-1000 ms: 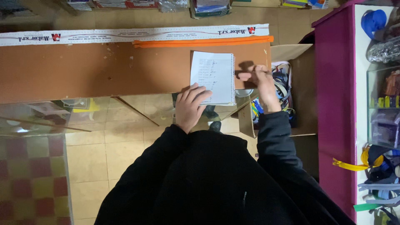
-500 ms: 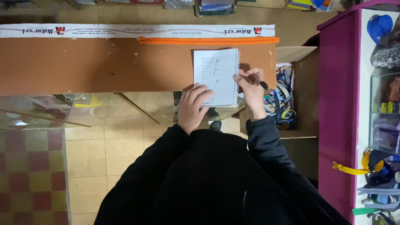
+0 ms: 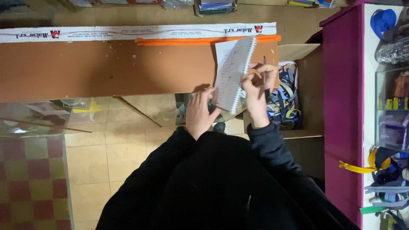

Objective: The person measures two zippers by laying them against a ruler, then records the measurements in a notebook using a pen.

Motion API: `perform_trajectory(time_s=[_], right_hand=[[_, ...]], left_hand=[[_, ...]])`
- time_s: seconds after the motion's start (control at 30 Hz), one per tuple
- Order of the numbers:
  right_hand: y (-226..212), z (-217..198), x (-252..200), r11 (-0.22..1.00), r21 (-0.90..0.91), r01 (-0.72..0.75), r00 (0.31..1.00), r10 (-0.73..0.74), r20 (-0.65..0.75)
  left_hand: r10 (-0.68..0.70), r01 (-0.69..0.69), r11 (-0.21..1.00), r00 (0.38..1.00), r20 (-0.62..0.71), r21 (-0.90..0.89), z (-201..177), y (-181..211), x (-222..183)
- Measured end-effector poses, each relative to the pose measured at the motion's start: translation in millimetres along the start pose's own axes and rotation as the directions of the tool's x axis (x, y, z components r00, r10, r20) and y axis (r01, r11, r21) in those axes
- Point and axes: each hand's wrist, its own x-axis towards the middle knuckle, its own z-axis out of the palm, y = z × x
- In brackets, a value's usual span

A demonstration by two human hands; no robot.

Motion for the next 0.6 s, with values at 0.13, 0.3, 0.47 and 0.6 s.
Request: perform_trajectory(time_s=[0.13, 0.3, 0.47, 0.6], right_hand=[[-7.0, 28.8, -13.5, 0.995, 0.028, 0.092, 0.996, -0.093, 0.008], [-14.5, 68.4, -29.8, 0.982, 0.172, 0.079, 0.985, -0.103, 0.136], [5.2, 44.6, -35.4, 0.962, -0.175, 0.211, 0.97, -0.184, 0.158], [25.4, 28.1, -21.7, 0.971, -0.164, 0.173, 0.983, -0.161, 0.085]], left_hand=[[-0.135, 0.148, 0.984, 0.982, 0.13, -0.099, 0.5, 30.5, 4.9], [-0.276, 0.341, 0.848, 0.938, 0.212, -0.405, 79.3, 1.0, -3.8], [-0.443, 0.475, 0.19, 0.822, 0.357, -0.859, 154.2, -66.9, -35.6], [-0.344, 0.583, 0.132, 0.786, 0.514, -0.802, 80.1, -14.8, -20.5]])
